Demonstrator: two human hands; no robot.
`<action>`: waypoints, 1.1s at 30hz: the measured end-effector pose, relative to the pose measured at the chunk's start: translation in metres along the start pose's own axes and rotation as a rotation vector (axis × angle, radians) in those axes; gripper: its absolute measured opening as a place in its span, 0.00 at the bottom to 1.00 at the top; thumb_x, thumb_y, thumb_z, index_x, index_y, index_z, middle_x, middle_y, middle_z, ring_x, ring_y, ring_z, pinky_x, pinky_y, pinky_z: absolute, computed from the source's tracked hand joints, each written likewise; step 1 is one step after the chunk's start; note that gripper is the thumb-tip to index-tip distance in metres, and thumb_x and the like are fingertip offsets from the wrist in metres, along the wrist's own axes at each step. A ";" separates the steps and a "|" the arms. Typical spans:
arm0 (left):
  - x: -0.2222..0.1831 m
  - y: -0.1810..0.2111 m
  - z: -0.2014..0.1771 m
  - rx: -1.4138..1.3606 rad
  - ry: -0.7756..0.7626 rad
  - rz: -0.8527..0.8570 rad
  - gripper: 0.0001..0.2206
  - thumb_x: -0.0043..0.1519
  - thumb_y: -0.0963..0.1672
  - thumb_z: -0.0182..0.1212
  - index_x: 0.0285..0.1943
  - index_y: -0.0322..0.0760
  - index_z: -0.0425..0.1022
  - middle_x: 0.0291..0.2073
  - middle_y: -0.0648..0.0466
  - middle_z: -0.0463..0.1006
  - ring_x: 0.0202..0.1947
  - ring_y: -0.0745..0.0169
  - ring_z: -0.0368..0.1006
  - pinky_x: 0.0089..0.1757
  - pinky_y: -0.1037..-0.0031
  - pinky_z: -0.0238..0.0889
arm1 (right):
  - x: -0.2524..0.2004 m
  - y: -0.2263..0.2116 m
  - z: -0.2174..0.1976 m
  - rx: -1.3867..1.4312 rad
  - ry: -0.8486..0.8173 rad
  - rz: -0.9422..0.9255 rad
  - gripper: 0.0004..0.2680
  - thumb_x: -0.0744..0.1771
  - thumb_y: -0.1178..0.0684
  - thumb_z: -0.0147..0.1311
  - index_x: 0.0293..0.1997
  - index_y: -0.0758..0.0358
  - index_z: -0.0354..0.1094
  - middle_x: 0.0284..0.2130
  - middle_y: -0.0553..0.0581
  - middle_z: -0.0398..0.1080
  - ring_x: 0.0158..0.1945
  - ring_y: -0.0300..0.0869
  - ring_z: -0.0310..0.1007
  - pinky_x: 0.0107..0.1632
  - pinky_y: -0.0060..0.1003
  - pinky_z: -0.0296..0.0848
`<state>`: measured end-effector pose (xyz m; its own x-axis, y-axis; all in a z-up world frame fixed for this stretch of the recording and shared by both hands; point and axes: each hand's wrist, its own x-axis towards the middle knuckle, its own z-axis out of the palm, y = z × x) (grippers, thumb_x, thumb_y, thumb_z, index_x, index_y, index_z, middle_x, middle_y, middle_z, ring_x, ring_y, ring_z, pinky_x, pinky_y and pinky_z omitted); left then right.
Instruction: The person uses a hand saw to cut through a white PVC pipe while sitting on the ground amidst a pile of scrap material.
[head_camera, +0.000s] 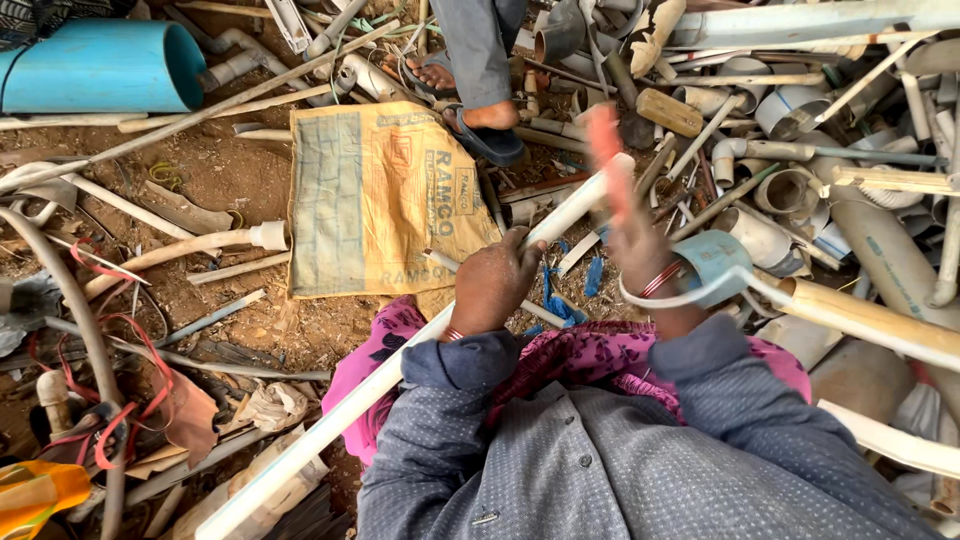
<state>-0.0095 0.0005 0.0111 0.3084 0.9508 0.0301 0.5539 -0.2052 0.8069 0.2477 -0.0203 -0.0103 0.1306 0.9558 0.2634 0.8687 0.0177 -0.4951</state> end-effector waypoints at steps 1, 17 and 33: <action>0.000 -0.002 -0.001 0.000 0.011 0.017 0.19 0.66 0.55 0.52 0.56 0.44 0.76 0.24 0.45 0.80 0.29 0.42 0.78 0.33 0.53 0.69 | -0.006 -0.011 0.006 -0.069 -0.025 -0.126 0.23 0.72 0.54 0.44 0.80 0.51 0.44 0.61 0.61 0.68 0.25 0.38 0.72 0.26 0.35 0.73; 0.003 -0.008 -0.002 0.003 -0.009 -0.010 0.20 0.67 0.56 0.50 0.53 0.41 0.76 0.25 0.44 0.80 0.30 0.40 0.78 0.34 0.51 0.68 | -0.035 0.055 0.052 -0.264 -0.133 -0.247 0.15 0.74 0.46 0.47 0.69 0.45 0.48 0.20 0.52 0.69 0.20 0.42 0.69 0.23 0.39 0.72; -0.018 0.017 -0.039 -0.146 -0.150 0.167 0.25 0.63 0.60 0.54 0.53 0.43 0.81 0.28 0.46 0.81 0.34 0.46 0.79 0.37 0.59 0.69 | -0.019 0.011 0.045 0.568 -0.114 0.408 0.07 0.70 0.56 0.49 0.46 0.69 0.69 0.28 0.52 0.74 0.26 0.38 0.72 0.26 0.34 0.70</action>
<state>-0.0355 -0.0117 0.0473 0.5034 0.8592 0.0913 0.3716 -0.3106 0.8749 0.2337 -0.0250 -0.0580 0.3146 0.9431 -0.1078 0.3735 -0.2274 -0.8993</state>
